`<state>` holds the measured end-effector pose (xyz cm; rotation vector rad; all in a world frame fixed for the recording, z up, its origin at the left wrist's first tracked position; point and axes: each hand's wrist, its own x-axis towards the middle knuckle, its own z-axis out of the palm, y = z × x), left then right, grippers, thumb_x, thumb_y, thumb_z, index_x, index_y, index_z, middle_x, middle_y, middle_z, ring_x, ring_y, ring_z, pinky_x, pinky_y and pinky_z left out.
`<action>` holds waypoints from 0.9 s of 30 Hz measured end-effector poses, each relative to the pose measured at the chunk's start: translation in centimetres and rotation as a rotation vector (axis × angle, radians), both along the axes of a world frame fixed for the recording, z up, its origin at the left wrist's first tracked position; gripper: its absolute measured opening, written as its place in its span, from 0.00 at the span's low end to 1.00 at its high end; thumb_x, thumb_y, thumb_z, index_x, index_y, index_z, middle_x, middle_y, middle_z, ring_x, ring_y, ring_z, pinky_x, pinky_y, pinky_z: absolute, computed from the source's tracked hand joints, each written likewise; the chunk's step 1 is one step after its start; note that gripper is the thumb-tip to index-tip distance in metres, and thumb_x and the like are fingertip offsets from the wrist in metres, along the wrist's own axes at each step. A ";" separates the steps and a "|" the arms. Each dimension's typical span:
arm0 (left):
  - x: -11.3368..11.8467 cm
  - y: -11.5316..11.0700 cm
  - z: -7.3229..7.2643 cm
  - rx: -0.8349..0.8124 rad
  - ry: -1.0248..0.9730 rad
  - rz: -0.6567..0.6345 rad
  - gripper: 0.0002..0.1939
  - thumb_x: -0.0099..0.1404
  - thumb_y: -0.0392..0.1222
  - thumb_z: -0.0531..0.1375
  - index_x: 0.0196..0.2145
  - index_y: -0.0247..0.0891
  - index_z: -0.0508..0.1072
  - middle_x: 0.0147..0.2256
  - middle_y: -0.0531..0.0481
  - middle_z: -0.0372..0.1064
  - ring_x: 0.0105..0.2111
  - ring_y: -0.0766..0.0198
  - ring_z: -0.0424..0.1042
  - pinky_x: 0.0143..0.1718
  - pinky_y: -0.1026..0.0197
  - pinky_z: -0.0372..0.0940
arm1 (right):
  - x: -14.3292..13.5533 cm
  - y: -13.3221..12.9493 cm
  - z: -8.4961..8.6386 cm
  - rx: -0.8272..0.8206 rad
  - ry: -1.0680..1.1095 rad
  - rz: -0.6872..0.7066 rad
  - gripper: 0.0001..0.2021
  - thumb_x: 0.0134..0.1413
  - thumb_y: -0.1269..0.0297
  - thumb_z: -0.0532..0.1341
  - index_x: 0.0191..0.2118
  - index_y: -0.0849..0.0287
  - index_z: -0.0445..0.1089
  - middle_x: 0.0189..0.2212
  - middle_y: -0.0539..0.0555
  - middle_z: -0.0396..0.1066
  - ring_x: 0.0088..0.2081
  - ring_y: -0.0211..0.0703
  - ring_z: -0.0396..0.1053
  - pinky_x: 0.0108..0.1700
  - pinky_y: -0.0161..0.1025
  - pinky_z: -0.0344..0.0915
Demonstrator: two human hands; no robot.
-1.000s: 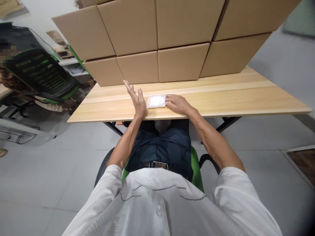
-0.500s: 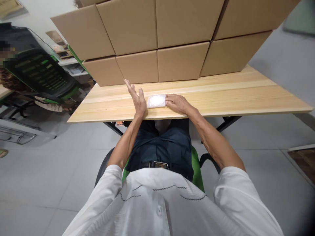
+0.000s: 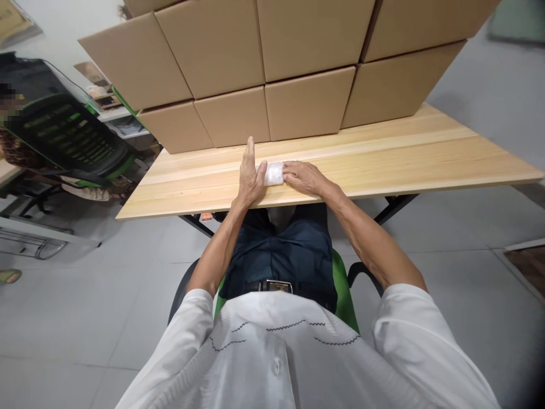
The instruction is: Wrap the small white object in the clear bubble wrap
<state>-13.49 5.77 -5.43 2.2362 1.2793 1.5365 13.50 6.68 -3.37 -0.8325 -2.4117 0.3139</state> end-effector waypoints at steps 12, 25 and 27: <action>0.0 -0.5 -0.6 -0.155 0.285 -0.092 0.61 0.85 0.84 0.46 0.93 0.34 0.43 0.79 0.21 0.73 0.77 0.33 0.78 0.83 0.30 0.65 | 0.0 0.3 -0.1 0.055 -0.036 0.027 0.17 0.79 0.65 0.58 0.49 0.55 0.87 0.55 0.61 0.86 0.53 0.57 0.80 0.53 0.46 0.70; 0.5 -1.8 0.7 0.000 -0.014 0.067 0.59 0.82 0.87 0.50 0.93 0.48 0.44 0.81 0.29 0.69 0.80 0.39 0.73 0.86 0.35 0.60 | -0.1 0.4 -0.2 0.042 -0.042 0.026 0.16 0.78 0.65 0.58 0.49 0.56 0.87 0.54 0.61 0.86 0.54 0.57 0.80 0.56 0.45 0.71; 0.3 -2.2 1.0 0.073 -0.137 0.185 0.55 0.85 0.84 0.51 0.92 0.48 0.47 0.76 0.33 0.74 0.76 0.43 0.76 0.87 0.37 0.60 | -0.2 0.4 -0.2 0.043 -0.036 0.027 0.16 0.78 0.65 0.58 0.48 0.56 0.87 0.55 0.61 0.86 0.55 0.57 0.80 0.57 0.45 0.71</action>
